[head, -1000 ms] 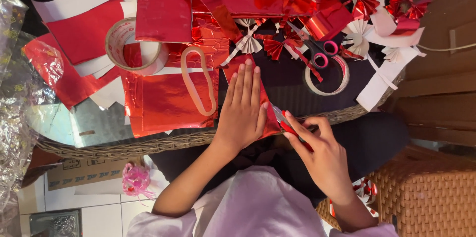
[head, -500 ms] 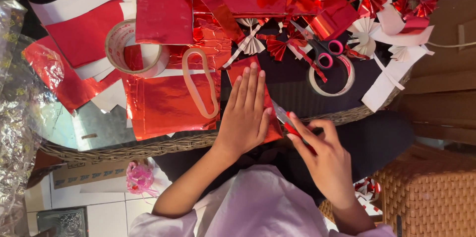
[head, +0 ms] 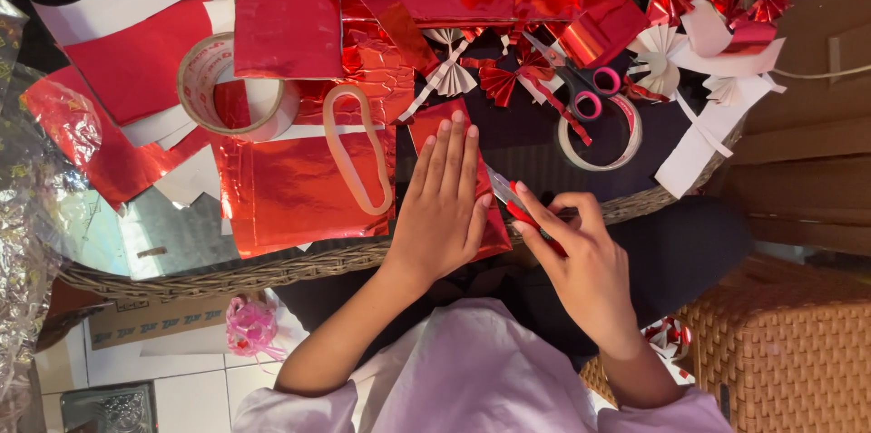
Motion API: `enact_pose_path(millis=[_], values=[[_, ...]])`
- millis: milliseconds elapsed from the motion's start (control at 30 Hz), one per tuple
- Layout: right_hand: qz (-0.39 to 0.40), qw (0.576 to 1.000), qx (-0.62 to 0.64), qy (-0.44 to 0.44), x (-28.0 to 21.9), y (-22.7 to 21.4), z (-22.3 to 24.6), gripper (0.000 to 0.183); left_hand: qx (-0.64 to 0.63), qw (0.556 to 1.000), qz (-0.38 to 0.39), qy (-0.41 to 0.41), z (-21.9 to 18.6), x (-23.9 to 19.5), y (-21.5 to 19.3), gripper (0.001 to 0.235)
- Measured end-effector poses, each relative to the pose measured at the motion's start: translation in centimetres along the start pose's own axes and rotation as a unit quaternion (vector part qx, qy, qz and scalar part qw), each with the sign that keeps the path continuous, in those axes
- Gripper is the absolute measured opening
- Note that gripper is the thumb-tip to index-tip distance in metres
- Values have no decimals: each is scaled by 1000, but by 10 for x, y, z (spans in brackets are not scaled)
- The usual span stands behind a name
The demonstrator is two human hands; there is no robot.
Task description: Preparing components for decorative bows by cutting and folding red foil and white paper.
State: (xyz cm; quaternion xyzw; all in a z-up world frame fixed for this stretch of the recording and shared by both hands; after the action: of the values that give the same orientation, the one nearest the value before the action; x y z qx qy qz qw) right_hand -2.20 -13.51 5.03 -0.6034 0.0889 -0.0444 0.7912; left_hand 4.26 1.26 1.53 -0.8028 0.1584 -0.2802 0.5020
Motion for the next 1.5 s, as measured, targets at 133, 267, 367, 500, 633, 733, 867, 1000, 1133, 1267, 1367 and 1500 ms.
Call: enact_pose_path(millis=[133, 267, 367, 500, 633, 733, 867, 1000, 1133, 1267, 1367, 1500], values=[[-6, 1000, 8, -4, -1, -1, -4, 45, -3, 1000, -1, 5, 1, 0, 1, 67], [-5, 1000, 9, -13, 0, -2, -3, 44, -83, 996, 13, -2, 7, 1, -3, 73], [-3, 1000, 17, -15, -1, -2, -4, 44, -123, 992, 10, -20, 15, 6, 0, 74], [-9, 1000, 20, -17, -1, -2, -3, 44, -46, 997, -41, -55, 21, 12, 9, 58], [-14, 1000, 13, -21, 1, -4, -3, 44, -2, 998, -49, -43, 14, 13, 1, 58], [-6, 1000, 10, -18, 5, -3, -1, 45, 13, 998, -46, -35, 13, 11, 4, 60], [-3, 1000, 1, -20, 11, -3, 4, 45, 16, 999, -28, -39, 14, 12, 7, 60], [5, 1000, 2, -12, 13, -6, 1, 43, 10, 999, -12, -51, 15, 13, 7, 62], [-29, 1000, -7, 8, 12, -14, -10, 45, 5, 999, -15, -51, 16, 12, 8, 62], [-63, 998, 6, 11, 14, -12, -33, 46, -10, 999, -22, -43, 15, 14, 9, 74], [-57, 998, 28, -7, 12, -7, -46, 49, -18, 999, -23, -39, 17, 12, 7, 92], [-75, 992, 76, -61, 7, -8, -62, 46, -37, 999, 6, -35, 20, 12, 8, 87]])
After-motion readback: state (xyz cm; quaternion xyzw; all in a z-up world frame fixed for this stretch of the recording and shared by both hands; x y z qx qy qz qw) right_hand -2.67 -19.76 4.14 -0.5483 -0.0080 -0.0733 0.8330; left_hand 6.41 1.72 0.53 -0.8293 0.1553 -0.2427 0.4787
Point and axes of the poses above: each hand's wrist, its own x-axis towards the middle knuckle, its own y-axis out of the palm, z = x × y, the point moved 6 cm from there along x, towards the middle knuckle, and after that the axes turned 9 degrees about -x, right-handed, at the moved point
